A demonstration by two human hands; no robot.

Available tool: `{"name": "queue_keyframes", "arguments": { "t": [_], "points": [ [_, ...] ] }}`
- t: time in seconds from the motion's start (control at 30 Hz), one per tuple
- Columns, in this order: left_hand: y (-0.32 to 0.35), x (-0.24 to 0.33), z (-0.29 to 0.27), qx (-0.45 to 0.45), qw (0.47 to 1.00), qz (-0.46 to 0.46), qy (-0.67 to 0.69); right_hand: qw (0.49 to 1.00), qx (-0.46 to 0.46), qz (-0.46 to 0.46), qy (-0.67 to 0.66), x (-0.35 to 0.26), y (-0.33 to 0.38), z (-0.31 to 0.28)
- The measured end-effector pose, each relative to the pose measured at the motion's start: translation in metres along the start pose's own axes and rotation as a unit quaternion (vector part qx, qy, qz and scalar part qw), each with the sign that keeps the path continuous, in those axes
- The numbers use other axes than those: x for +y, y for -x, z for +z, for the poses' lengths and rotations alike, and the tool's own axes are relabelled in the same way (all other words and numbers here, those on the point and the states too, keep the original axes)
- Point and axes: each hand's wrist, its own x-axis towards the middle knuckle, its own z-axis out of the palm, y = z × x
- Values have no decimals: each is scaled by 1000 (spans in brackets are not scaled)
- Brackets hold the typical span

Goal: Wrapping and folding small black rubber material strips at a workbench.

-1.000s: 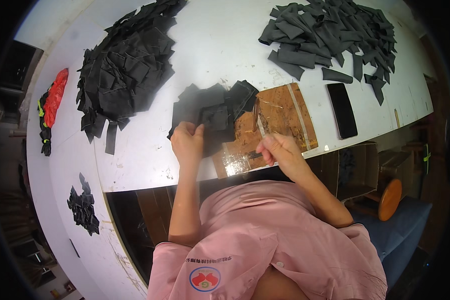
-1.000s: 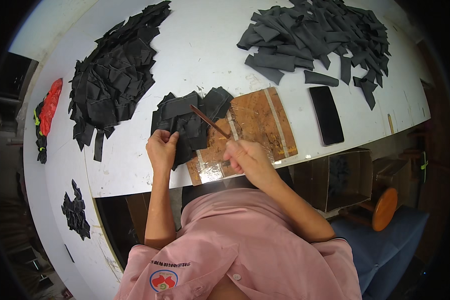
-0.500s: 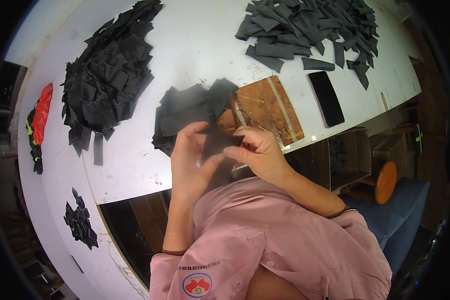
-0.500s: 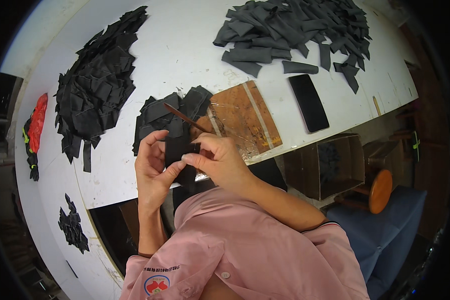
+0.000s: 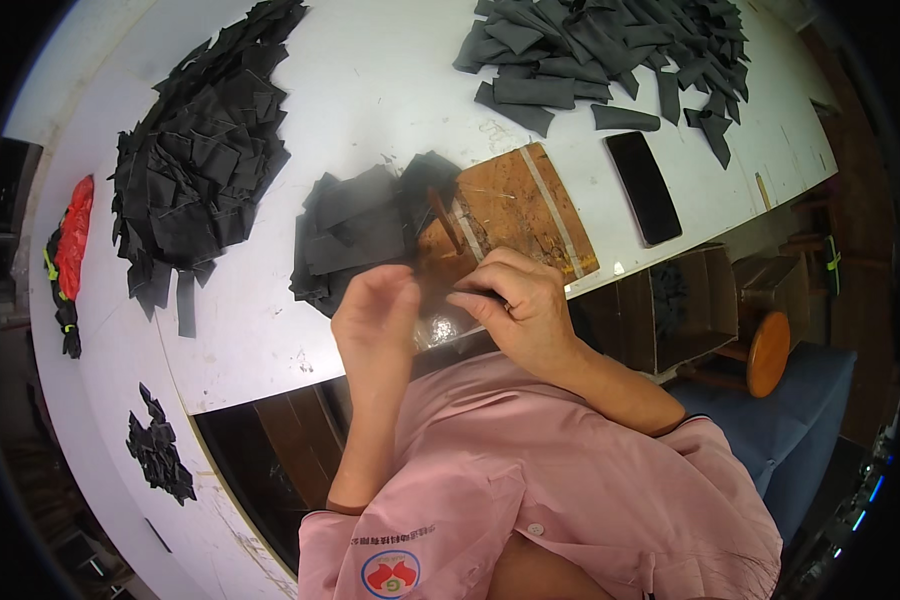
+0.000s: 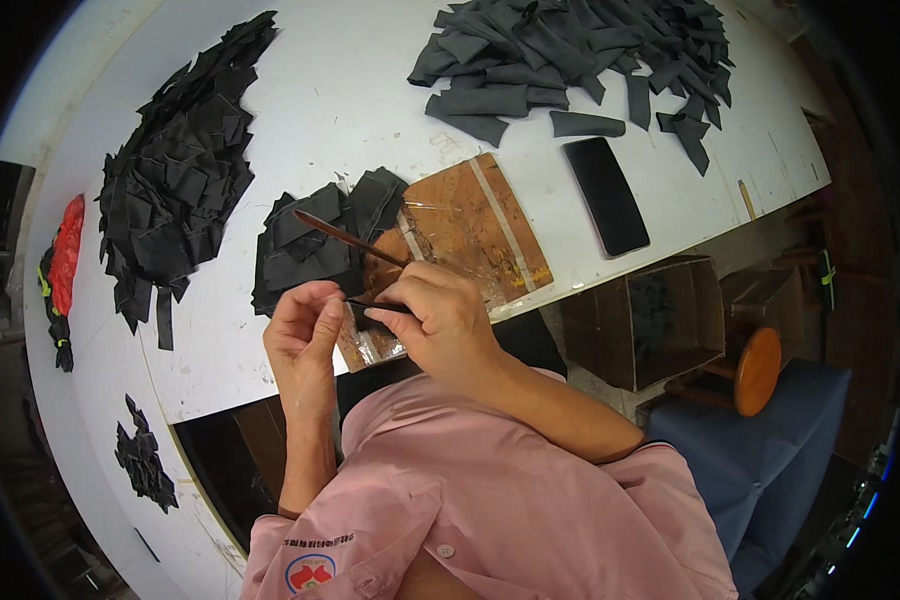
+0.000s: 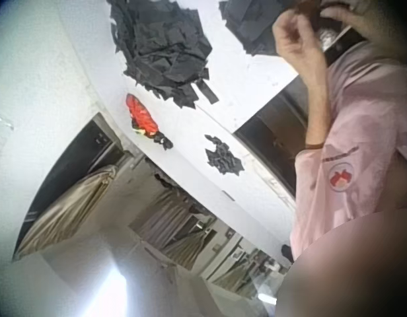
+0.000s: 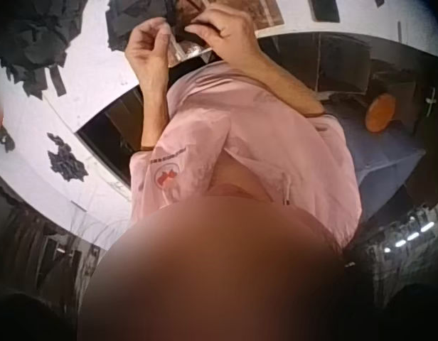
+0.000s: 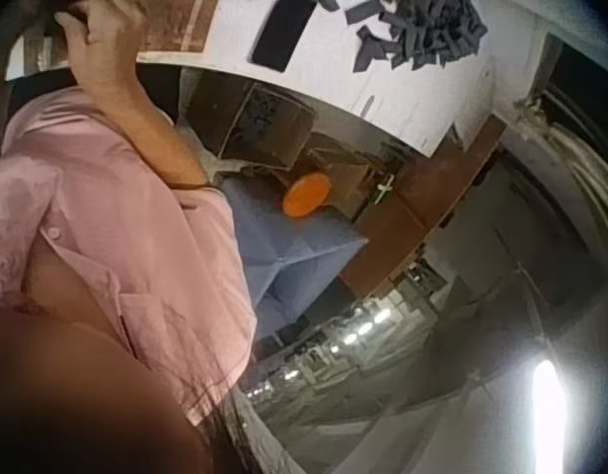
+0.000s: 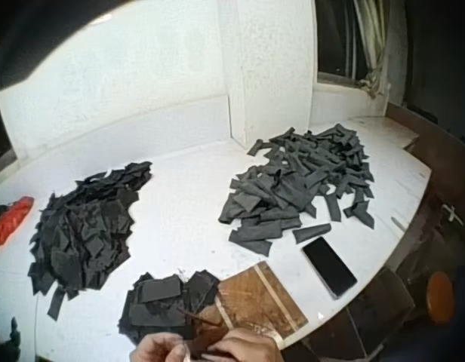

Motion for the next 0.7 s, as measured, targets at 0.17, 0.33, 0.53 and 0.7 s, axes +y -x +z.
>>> {"name": "queue_keyframes", "arguments": {
  "t": [0.17,0.33,0.53,0.7],
  "points": [
    [15,4,1,9,999,-25,47,992,43,-68,92,6,-2,-4],
    [27,7,6,-52,995,-65,62,984,49,-105,137,8,-2,-3],
    [25,6,9,-69,995,-61,39,975,9,-127,181,13,3,-2],
    [22,8,9,-65,989,-109,80,964,2,-158,212,16,5,0]
  ]
}}
